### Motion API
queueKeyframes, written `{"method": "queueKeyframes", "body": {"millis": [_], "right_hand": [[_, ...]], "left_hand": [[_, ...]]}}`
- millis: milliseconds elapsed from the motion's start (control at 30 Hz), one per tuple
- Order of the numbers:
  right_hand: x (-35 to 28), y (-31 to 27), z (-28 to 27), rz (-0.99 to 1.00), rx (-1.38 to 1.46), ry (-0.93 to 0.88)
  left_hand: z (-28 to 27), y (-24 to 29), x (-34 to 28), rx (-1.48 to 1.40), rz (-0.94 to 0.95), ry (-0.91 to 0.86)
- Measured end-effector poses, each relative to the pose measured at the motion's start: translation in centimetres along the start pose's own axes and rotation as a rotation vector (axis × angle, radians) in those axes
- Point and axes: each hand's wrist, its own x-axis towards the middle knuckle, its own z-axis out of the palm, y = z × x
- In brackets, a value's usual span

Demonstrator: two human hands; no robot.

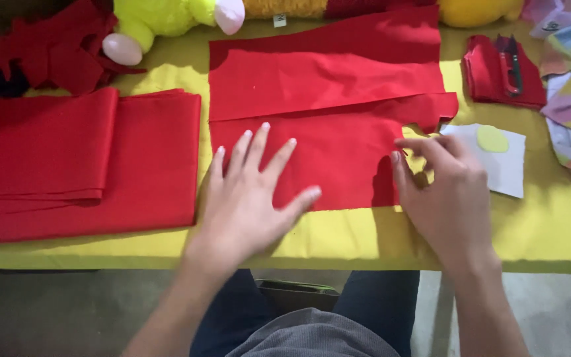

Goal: Tracing a pattern onto red fabric and cutting it out with scissors

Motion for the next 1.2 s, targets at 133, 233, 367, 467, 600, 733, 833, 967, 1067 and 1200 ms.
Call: {"method": "queueKeyframes", "body": {"millis": [133, 233, 367, 467, 600, 733, 833, 967, 1067, 1200], "right_hand": [[3.1, -0.2, -0.6, -0.144, -0.006, -0.04], [6.3, 0.0, 0.0, -0.138, -0.053, -0.165], [9.8, 0.9, 1.6, 0.009, -0.208, -0.389], [10.6, 1.6, 3.2, 0.111, -0.229, -0.533], [10.1, 2.3, 3.8, 0.157, -0.166, -0.566], [10.4, 2.3, 3.5, 0.136, -0.158, -0.546], [10.0, 2.2, 3.4, 0.131, -0.164, -0.562], [10.0, 2.1, 3.0, 0.109, -0.138, -0.496], [9.4, 2.4, 3.0, 0.084, -0.148, -0.469], [9.4, 2.2, 2.8, 0.102, -0.149, -0.519]], "left_hand": [[-0.5, -1.4, 4.1, -0.018, 0.04, 0.225], [-1.0, -2.8, 7.9, 0.123, -0.04, 0.144], [-1.5, -3.3, 10.5, 0.1, -0.068, 0.054], [-1.6, -3.5, 11.0, 0.105, -0.043, 0.088], [-1.8, -3.3, 9.9, 0.034, -0.121, 0.077], [0.7, -5.4, 10.9, 0.003, -0.125, 0.279], [2.1, -6.0, 11.1, 0.055, -0.138, 0.324], [2.7, -6.8, 11.8, 0.073, -0.058, 0.442], [2.4, -7.0, 11.7, -0.043, 0.051, 0.608], [0.7, -6.4, 10.9, -0.524, 0.142, 0.708]]}}
